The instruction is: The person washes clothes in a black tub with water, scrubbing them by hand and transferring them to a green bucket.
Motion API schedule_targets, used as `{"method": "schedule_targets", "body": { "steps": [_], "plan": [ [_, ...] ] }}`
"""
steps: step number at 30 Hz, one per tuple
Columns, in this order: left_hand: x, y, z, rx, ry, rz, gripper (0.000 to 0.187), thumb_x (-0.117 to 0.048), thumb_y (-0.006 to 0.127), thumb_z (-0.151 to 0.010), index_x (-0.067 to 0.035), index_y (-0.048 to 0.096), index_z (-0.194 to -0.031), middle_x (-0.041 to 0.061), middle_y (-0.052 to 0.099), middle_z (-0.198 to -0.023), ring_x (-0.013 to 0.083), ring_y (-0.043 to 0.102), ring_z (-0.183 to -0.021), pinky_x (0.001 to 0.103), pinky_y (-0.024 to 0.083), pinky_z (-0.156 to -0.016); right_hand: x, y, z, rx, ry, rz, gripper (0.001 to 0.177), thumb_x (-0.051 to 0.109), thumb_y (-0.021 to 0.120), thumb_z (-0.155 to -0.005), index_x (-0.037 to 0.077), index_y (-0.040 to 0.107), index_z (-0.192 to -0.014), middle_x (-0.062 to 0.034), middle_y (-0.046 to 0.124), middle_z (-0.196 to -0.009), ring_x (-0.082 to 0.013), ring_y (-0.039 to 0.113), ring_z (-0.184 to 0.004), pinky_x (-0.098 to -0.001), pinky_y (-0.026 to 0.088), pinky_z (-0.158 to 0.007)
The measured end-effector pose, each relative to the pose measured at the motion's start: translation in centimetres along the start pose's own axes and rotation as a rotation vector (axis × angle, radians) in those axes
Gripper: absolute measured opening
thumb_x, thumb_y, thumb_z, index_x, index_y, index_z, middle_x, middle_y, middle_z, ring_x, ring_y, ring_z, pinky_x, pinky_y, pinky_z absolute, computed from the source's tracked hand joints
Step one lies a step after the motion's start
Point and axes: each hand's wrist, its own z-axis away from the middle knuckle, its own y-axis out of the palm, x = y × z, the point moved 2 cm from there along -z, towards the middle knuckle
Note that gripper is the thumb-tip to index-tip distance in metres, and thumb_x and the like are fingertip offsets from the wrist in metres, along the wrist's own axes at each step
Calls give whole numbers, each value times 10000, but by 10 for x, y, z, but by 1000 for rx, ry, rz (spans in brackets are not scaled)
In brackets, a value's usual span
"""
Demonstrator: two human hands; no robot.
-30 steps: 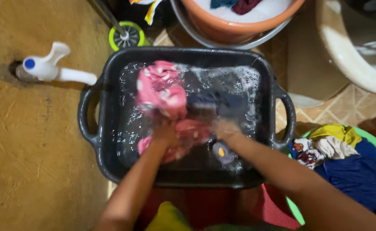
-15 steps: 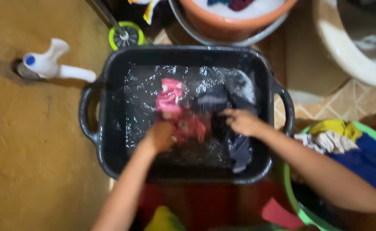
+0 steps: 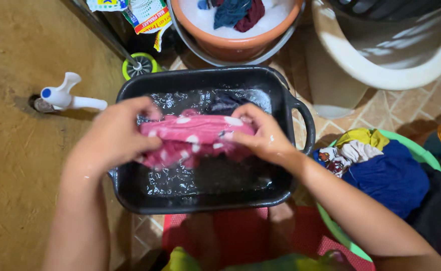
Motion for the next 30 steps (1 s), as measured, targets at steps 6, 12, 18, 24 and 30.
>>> {"method": "schedule_targets", "body": {
  "steps": [6,12,18,24,30],
  "plan": [
    [63,57,-53,-222,-3,-180,252,-316,911,-985,-109,902,-1129,150,814,-877,301,803,-842,449,611,-820,-29,-26,-6,-208,-340,1110,319,230,859,-1011,119,805,-1305,-190,811,-1212,-363,785,-1114,-440,618,-912],
    [34,152,-61,-35,150,614,258,-272,724,-1190,-31,659,-1252,151,826,-1037,183,793,-922,334,624,-795,-105,18,-14,-44,192,511,413,347,829,-1078,66,715,-1360,-139,849,-1083,-247,816,-950,-393,649,-859],
    [-29,44,36,-37,404,1095,478,27,807,-958,-116,551,-1336,65,773,-1166,182,793,-1052,336,687,-912,-67,39,-29,-272,100,-148,190,154,670,-1166,72,634,-1334,-73,728,-948,-170,692,-770,-318,561,-632],
    [0,-31,77,-537,512,322,166,111,823,-1097,-29,779,-1173,129,720,-1374,247,726,-1273,356,620,-1100,144,-17,12,-165,-133,-466,438,-133,771,-962,180,625,-1231,-94,745,-1049,-230,810,-861,-346,667,-737],
    [58,47,-26,-426,158,-521,528,-177,898,-912,-319,883,-1420,223,610,-1663,506,618,-1440,575,565,-1167,101,5,5,-28,-667,1177,202,133,930,-850,219,920,-1033,-95,793,-1468,-375,656,-1432,-573,467,-1198]
  ]
}}
